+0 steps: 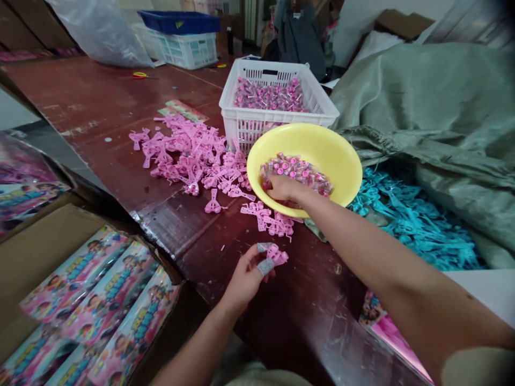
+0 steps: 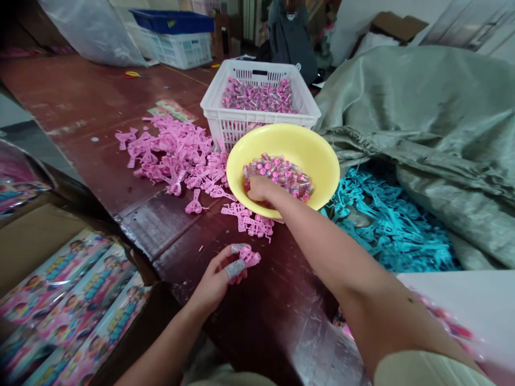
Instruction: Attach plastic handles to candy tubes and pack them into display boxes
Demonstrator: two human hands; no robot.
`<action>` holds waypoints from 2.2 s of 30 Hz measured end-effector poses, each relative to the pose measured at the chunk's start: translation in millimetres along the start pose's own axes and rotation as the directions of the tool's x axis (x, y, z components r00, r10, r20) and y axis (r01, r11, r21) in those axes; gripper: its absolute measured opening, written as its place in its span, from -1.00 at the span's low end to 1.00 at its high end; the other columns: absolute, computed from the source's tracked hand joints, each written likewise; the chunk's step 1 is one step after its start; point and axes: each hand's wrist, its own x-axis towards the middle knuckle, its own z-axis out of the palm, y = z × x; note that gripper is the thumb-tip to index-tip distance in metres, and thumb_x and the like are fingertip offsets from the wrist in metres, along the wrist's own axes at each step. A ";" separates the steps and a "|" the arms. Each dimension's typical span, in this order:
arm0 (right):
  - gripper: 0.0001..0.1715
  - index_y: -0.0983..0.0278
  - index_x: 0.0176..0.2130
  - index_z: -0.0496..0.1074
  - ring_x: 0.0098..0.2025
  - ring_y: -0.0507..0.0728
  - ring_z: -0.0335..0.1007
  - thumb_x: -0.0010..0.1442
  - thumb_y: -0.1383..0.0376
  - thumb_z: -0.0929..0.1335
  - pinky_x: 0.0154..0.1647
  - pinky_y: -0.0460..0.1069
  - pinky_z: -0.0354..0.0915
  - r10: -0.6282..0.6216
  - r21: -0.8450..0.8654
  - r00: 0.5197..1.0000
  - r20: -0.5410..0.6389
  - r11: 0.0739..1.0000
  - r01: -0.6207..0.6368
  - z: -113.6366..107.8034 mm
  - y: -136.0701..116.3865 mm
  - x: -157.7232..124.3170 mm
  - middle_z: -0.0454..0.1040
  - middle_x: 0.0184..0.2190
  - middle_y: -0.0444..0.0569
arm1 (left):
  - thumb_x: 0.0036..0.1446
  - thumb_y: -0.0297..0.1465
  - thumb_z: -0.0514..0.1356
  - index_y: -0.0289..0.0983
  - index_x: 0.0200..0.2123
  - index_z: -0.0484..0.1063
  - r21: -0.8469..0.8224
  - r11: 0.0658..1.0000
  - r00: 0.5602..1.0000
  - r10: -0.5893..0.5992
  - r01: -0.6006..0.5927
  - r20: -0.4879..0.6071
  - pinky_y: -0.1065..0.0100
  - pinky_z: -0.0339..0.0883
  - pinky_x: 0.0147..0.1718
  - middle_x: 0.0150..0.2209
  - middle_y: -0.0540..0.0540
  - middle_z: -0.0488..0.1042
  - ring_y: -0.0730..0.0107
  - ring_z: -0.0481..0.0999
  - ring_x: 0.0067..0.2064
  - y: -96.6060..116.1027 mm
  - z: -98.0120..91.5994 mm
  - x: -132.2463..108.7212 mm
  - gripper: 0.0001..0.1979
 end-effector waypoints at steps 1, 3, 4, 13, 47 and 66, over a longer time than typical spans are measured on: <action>-0.56 0.38 0.05 0.47 -0.21 0.22 0.50 0.20 0.27 0.39 -0.25 0.02 0.34 0.015 -0.006 1.000 -0.001 1.000 -0.015 1.9 -4.7 2.6 0.57 -0.07 0.23 | 0.16 -0.15 0.31 -0.30 -0.07 0.48 0.006 1.000 1.000 -0.003 0.003 -0.012 0.47 0.10 -0.51 -0.48 0.00 0.44 0.54 0.28 -0.51 1.1 -0.1 -1.1 -0.61; -0.49 0.40 0.07 0.48 -0.20 0.25 0.51 0.12 0.31 0.44 -0.25 0.03 0.35 0.022 -0.018 0.999 0.023 1.000 -0.021 3.5 -8.0 3.9 0.57 -0.05 0.25 | 0.18 -0.10 0.29 -0.31 -0.11 0.51 0.043 0.999 1.000 -0.002 0.003 -0.015 0.47 0.08 -0.51 -0.52 0.01 0.42 0.55 0.25 -0.52 3.4 -0.6 -3.0 -0.61; -0.49 0.38 0.04 0.50 -0.21 0.25 0.52 0.08 0.32 0.46 -0.26 0.03 0.36 0.016 -0.022 0.999 0.051 1.000 -0.015 3.7 -7.0 2.6 0.59 -0.08 0.23 | 0.19 -0.09 0.29 -0.31 -0.12 0.52 0.066 0.998 1.000 -0.001 0.001 -0.007 0.47 0.07 -0.51 -0.53 0.01 0.42 0.56 0.24 -0.53 4.4 -0.7 -3.7 -0.60; -0.70 0.26 -0.08 0.59 -0.19 0.19 0.52 0.17 0.26 0.43 -0.14 0.00 0.34 -0.127 0.030 0.988 0.092 0.992 0.125 -7.0 5.9 -54.1 0.62 -0.18 0.04 | 0.24 -0.13 0.26 -0.28 -0.12 0.55 0.201 0.978 0.998 0.051 -0.058 0.040 0.47 0.06 -0.52 -0.50 0.03 0.41 0.53 0.24 -0.50 2.7 3.1 -13.4 -0.66; -0.62 0.22 -0.34 0.49 -0.53 -0.01 0.32 0.21 -0.03 0.46 -0.56 -0.12 0.27 0.484 0.854 0.740 -0.467 0.463 0.236 103.7 46.4 -365.2 0.46 -0.50 -0.14 | 0.24 -0.45 0.16 -0.25 -0.21 0.58 0.460 0.769 0.842 0.181 -0.443 0.508 0.38 0.32 -0.32 -0.34 -0.08 0.50 0.39 0.47 -0.32 34.9 114.4 -52.7 -0.82; -0.74 0.21 -0.20 0.49 -0.37 0.08 0.49 0.41 0.12 0.30 -0.36 -0.03 0.40 0.263 0.665 0.819 -0.509 0.725 0.181 142.8 55.3 -409.5 0.54 -0.39 -0.06 | 0.24 -0.42 0.24 -0.27 -0.20 0.55 0.516 0.584 0.759 0.308 -0.627 0.573 0.31 0.36 -0.12 -0.20 -0.14 0.53 0.27 0.52 -0.15 5.2 148.3 -69.0 -0.90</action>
